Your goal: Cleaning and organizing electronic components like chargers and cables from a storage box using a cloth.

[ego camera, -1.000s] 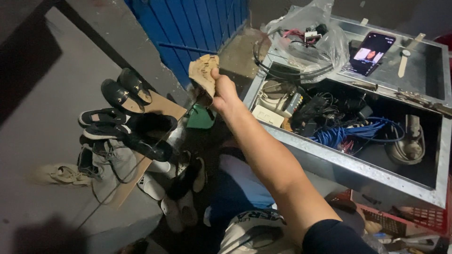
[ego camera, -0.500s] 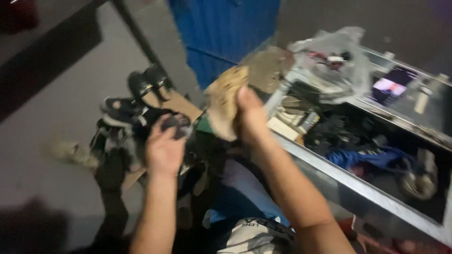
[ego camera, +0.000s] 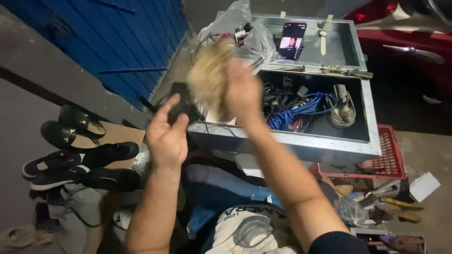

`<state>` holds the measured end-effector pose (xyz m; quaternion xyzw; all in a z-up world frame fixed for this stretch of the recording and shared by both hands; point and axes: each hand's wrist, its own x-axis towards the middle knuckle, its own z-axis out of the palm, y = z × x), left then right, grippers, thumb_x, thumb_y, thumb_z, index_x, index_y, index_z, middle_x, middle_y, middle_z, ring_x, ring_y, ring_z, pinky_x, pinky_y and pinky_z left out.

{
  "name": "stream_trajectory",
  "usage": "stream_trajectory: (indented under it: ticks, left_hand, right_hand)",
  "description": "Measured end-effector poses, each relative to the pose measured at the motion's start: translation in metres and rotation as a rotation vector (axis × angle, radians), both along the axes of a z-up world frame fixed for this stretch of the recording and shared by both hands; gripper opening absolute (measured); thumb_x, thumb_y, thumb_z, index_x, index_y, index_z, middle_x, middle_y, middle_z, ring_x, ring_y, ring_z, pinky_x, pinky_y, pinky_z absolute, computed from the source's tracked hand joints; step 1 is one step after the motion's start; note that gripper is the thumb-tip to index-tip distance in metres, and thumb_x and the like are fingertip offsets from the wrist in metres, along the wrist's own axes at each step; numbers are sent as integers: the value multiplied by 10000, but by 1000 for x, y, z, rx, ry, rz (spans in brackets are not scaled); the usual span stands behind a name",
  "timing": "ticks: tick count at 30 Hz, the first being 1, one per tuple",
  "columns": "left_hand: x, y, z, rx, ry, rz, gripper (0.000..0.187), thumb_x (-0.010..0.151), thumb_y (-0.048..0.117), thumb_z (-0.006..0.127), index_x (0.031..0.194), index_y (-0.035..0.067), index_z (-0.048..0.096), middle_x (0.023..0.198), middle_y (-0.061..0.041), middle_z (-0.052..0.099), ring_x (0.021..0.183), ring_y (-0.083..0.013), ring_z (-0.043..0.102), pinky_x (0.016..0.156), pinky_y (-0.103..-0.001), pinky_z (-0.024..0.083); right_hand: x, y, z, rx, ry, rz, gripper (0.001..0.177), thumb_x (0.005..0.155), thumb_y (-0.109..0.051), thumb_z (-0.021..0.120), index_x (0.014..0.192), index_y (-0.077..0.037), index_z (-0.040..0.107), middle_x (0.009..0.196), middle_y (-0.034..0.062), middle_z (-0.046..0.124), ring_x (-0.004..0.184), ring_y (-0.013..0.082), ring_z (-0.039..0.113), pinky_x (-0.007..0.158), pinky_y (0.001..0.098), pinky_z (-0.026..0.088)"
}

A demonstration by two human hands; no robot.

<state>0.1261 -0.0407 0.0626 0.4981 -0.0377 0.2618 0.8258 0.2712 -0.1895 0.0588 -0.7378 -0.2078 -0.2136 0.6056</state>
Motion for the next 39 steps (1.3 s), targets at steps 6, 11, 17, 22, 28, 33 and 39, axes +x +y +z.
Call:
stream_trajectory:
  ticks: [6,11,17,22,28,33,39]
  left_hand:
    - [59,-15,14,7,-184,-32,435,960,-66,733,1370,-25,594,1310,-136,690,1208,-207,661,1135,-357,504]
    - [127,-31,-27,0,-80,-57,413,939,-60,754,1329,-22,625,1222,-112,709,1098,-181,676,1034,-332,541]
    - [193,-76,-112,-34,236,-76,358,890,-43,753,1226,13,645,1098,-87,709,950,-177,680,826,-316,578]
    - [204,-136,-139,244,410,-67,362,845,16,812,1175,26,663,1008,-93,714,867,-170,664,722,-304,547]
    - [208,-158,-125,955,462,57,313,744,95,856,1025,56,725,966,-149,757,876,-280,710,783,-399,569]
    - [214,-166,-105,1554,507,28,190,809,223,780,927,76,790,1039,-160,733,1025,-372,675,878,-475,541]
    - [232,-140,-62,1525,361,122,281,773,359,806,830,84,812,919,-183,734,894,-390,695,791,-504,549]
  right_hand:
    - [87,-133,55,620,2,389,428,1127,-420,481,1301,-45,593,1203,115,681,1129,224,675,1018,403,582]
    - [120,-199,29,417,-11,411,303,1218,-344,506,1232,-53,592,1110,70,649,968,136,586,910,305,517]
    - [122,-216,-26,94,120,187,332,1162,-333,486,1301,-49,588,1149,8,646,1057,92,573,964,262,505]
    - [125,-221,-52,86,119,106,290,1163,-290,509,1253,-40,625,1118,27,683,1033,104,585,937,278,513]
    - [104,-240,-42,-514,382,-126,283,1056,-278,654,1208,-41,689,1059,158,729,949,188,663,834,341,521]
    - [77,-286,-58,-371,499,-86,342,965,-316,717,1182,-51,716,1006,121,749,900,168,680,811,327,550]
    - [-3,-353,-44,-413,720,-306,365,952,-289,724,1241,-66,745,1067,125,757,956,204,694,838,346,543]
